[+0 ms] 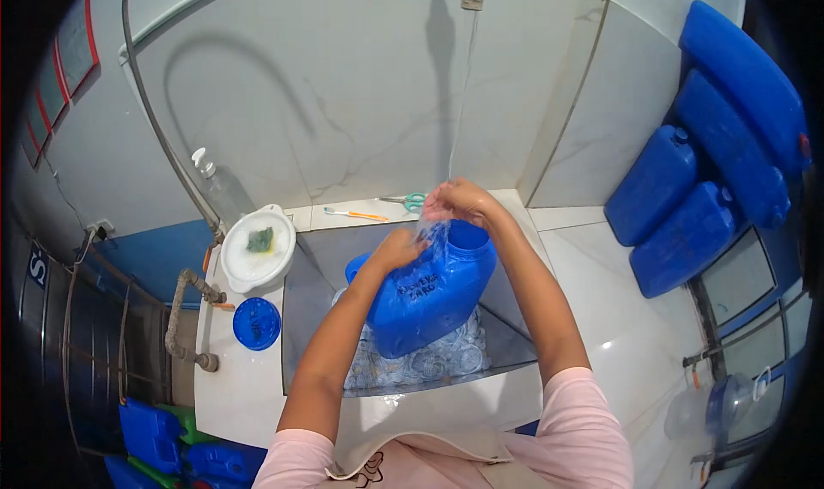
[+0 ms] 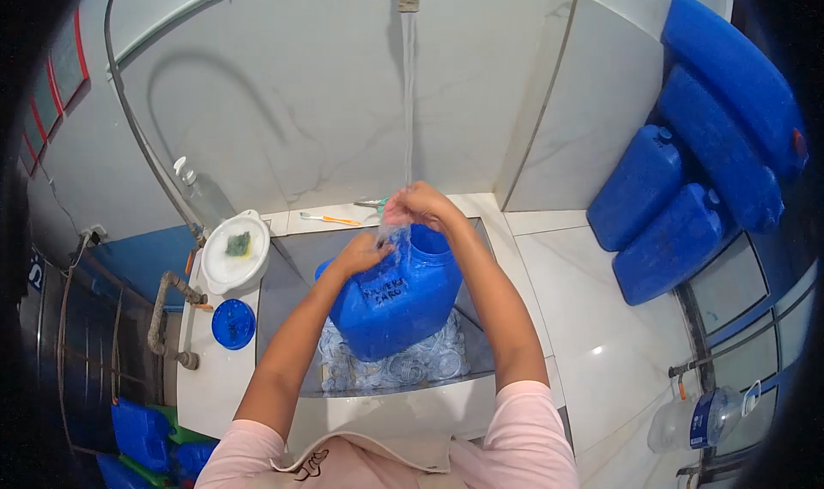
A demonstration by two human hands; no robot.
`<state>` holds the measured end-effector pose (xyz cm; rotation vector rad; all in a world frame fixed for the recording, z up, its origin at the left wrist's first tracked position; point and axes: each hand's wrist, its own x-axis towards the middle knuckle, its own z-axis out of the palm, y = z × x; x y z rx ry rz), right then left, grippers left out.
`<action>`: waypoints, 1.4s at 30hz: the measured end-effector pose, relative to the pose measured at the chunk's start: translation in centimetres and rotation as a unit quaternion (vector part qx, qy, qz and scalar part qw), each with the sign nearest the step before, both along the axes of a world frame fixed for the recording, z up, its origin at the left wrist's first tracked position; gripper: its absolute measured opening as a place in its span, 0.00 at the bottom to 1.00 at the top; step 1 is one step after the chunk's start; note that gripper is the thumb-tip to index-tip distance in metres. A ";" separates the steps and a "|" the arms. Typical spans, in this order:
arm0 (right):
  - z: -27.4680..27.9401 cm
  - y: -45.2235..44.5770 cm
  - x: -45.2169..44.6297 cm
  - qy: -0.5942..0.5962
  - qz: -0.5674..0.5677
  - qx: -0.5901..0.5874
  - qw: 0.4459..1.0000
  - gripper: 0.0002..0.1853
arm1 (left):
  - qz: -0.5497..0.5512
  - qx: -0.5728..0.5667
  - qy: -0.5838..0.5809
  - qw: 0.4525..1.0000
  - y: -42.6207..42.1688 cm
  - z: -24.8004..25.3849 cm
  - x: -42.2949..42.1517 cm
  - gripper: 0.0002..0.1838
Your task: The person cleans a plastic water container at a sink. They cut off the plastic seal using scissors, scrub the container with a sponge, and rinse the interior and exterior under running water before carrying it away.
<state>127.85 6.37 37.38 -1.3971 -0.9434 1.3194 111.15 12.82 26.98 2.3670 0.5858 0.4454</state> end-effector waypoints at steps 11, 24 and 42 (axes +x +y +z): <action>-11.0 -6.5 -5.2 -0.683 -0.010 0.232 0.692 0.39 | 0.136 -0.099 0.068 0.984 -6.4 -0.5 -3.3 0.21; -3.5 -3.7 -9.0 -0.701 -0.106 0.285 0.646 0.34 | 0.396 -0.598 -0.136 0.683 -5.7 -14.6 -24.3 0.23; 11.2 -4.5 -7.2 -0.478 -0.233 0.204 0.822 0.22 | 0.380 -0.421 -0.390 0.726 -13.2 8.2 -31.2 0.37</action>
